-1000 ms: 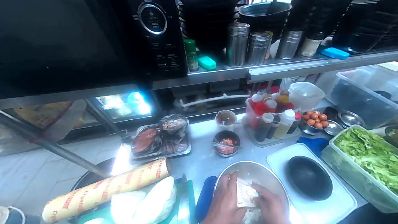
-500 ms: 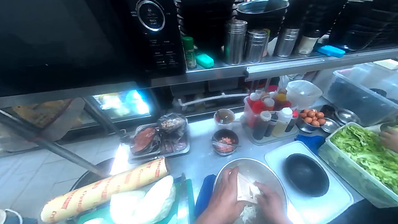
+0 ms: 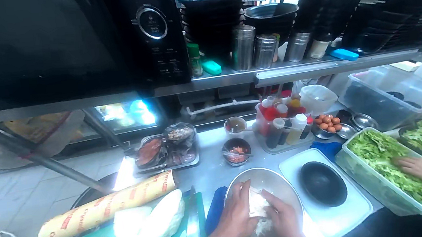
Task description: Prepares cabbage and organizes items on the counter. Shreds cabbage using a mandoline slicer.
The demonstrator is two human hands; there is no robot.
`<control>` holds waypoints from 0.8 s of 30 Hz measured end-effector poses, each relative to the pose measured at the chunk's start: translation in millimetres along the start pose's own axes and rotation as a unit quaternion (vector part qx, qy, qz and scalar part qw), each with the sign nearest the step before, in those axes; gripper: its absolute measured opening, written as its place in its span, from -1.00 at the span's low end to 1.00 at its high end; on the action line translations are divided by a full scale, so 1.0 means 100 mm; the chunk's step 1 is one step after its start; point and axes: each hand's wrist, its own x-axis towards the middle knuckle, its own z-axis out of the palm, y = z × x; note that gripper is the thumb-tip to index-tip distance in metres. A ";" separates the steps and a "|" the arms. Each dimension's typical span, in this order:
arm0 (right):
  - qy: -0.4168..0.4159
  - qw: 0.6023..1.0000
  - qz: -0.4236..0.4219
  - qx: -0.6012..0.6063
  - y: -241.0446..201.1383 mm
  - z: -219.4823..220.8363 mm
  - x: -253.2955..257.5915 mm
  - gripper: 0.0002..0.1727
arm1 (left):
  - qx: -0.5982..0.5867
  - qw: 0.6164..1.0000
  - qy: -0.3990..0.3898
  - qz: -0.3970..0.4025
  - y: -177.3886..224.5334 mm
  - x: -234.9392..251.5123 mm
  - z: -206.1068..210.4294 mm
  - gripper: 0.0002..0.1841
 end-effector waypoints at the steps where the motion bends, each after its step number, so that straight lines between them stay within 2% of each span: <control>1: 0.003 1.000 0.003 0.001 0.06 0.03 0.00 -0.54 | 0.000 1.000 -0.001 -0.001 0.00 0.00 -0.01 0.21; 4: -0.013 0.995 0.084 -0.058 0.48 0.06 -0.10 -0.51 | 0.000 1.000 0.006 0.002 -0.04 0.01 -0.01 0.23; 5: -0.022 0.993 0.091 -0.067 0.50 0.04 -0.10 -0.51 | 0.000 1.000 0.011 0.004 -0.07 0.01 0.00 0.24; 9: -0.022 1.000 -0.006 -0.014 0.01 -0.03 0.04 -0.55 | 0.004 1.000 0.017 0.003 -0.06 0.01 0.02 0.21; 10: -0.018 1.000 -0.018 -0.013 0.01 -0.02 0.05 -0.56 | 0.005 1.000 0.017 0.002 -0.05 0.00 0.03 0.22; 14: -0.028 0.993 0.071 -0.093 0.45 0.01 -0.12 -0.53 | 0.004 1.000 0.011 -0.006 -0.06 -0.03 0.01 0.21; 19: -0.021 0.999 -0.031 -0.017 -0.02 0.00 0.05 -0.57 | -0.009 1.000 0.013 -0.013 -0.04 -0.05 0.02 0.21; 23: -0.036 0.993 0.066 -0.090 0.48 0.06 -0.11 -0.53 | -0.007 1.000 0.012 -0.014 -0.10 -0.07 0.02 0.23; 24: -0.043 0.992 0.075 -0.095 0.48 0.04 -0.12 -0.53 | -0.006 1.000 0.016 -0.010 -0.12 -0.08 0.02 0.23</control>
